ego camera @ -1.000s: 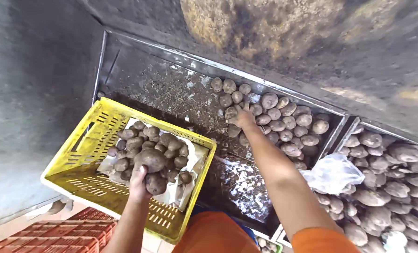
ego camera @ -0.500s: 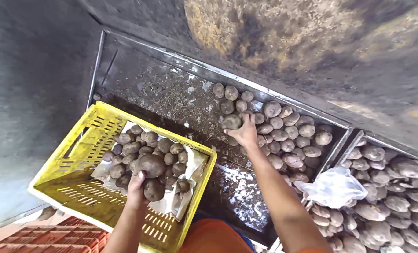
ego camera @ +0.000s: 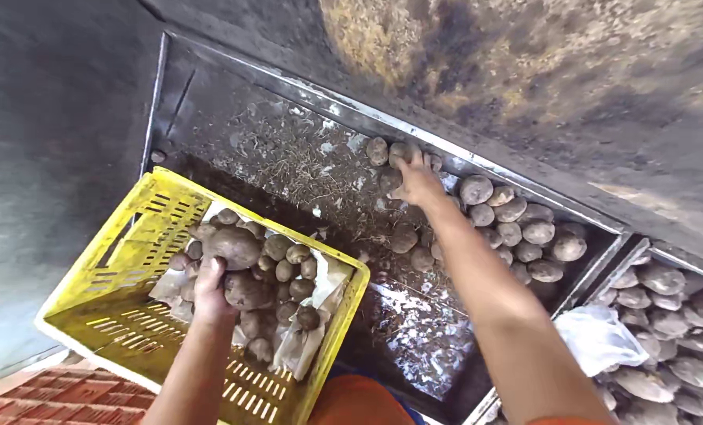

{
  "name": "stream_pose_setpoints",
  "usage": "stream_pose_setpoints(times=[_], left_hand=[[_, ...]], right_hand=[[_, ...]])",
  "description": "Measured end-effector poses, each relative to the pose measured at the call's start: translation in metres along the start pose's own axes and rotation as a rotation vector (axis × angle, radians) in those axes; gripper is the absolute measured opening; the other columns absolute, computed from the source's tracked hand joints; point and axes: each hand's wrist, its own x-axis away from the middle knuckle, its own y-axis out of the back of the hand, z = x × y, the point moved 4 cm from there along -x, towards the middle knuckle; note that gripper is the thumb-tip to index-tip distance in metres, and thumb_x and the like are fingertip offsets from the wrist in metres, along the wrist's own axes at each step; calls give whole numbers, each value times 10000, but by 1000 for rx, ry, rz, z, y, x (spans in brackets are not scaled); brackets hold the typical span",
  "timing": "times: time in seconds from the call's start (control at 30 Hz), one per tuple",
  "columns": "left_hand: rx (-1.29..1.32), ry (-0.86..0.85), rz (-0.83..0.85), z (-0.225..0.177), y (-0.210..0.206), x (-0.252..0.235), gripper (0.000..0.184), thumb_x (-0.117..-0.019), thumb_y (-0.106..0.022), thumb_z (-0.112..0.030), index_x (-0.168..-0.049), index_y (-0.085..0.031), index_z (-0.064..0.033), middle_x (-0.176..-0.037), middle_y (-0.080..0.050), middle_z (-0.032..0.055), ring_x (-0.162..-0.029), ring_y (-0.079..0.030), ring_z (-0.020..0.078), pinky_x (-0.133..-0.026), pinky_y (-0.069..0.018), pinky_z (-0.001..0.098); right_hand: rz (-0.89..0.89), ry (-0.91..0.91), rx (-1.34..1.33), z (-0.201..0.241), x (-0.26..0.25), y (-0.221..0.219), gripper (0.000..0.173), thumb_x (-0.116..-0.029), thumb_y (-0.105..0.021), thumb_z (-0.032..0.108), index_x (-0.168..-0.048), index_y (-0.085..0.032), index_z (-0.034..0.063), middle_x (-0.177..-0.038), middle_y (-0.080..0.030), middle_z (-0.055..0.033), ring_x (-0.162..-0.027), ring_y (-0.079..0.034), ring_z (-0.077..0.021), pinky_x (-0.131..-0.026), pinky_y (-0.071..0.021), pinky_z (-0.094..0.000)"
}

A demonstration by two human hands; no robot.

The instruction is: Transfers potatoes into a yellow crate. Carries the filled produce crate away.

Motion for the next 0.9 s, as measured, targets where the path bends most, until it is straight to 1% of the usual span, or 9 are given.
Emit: stream_pose_setpoints(times=[0.07,0.17,0.37,0.43,0.53,0.63,0.73,0.8,0.9], left_hand=[[4,23,-17,17,-7,4,574,-859,-756,-549,-1255,-590,-167,-1007,-741,50,-813,-731,171,-697,-634,360],[51,69,-13,35,-15,10,537,-879,-755,-500,-1271,-591,-172,-1023,-753,36,-854,-743,150,-744,-642,340],[119,115,13,47,-7,22,519,-888,-759,-472,-1263,-599,-151,-986,-749,73,-802,-741,178,-704,-642,367],[106,112,13,46,-3,25,543,-898,-753,-464,-1303,-574,-150,-1018,-747,59,-849,-740,168,-748,-640,361],[-20,109,-136,34,11,33,669,-875,-753,-503,-1367,-478,-142,-1087,-738,-4,-969,-727,114,-849,-630,324],[-53,31,-199,9,35,24,707,-846,-747,-589,-1355,-509,-160,-1040,-732,16,-901,-724,136,-795,-629,347],[54,-24,-178,-15,49,23,591,-803,-782,-580,-1196,-624,-168,-894,-730,59,-742,-714,171,-675,-624,364],[78,-48,-156,-25,59,29,572,-813,-780,-566,-1195,-617,-172,-886,-727,62,-721,-710,181,-658,-622,373],[87,-90,-139,-28,67,39,566,-853,-763,-535,-1241,-591,-160,-943,-735,65,-770,-721,185,-697,-629,379]], right_hand=[[195,-12,167,-7,-31,-10,1072,-593,-963,468,-1537,-461,383,-1732,-41,-163,-1448,-321,-552,-994,-430,-762],[274,-30,268,2,-46,-14,1041,-542,-983,479,-1477,-532,395,-1735,-33,-150,-1458,-310,-546,-1009,-398,-780],[126,24,169,-12,-12,-37,906,-596,-927,590,-1401,-578,364,-1692,-137,-229,-1348,-446,-559,-874,-531,-702],[68,-19,137,-22,3,-44,897,-617,-888,660,-1399,-572,354,-1690,-158,-218,-1328,-490,-531,-846,-555,-676],[69,-32,99,-22,8,-49,932,-620,-919,624,-1434,-572,333,-1685,-152,-257,-1238,-544,-582,-807,-535,-750],[72,-45,25,-21,-5,-39,877,-654,-945,488,-1418,-575,265,-1604,-284,-321,-1256,-506,-615,-837,-490,-796],[-29,-133,-157,-32,-3,-35,814,-683,-938,427,-1393,-571,269,-1490,-446,-310,-1225,-543,-569,-859,-464,-799],[-115,-146,-386,-20,23,-31,863,-681,-940,394,-1429,-542,231,-1516,-446,-264,-1270,-549,-481,-952,-474,-729],[-102,71,-804,57,101,-19,912,-657,-915,373,-1421,-518,70,-1363,-600,-177,-1221,-620,-219,-1010,-555,-426]])
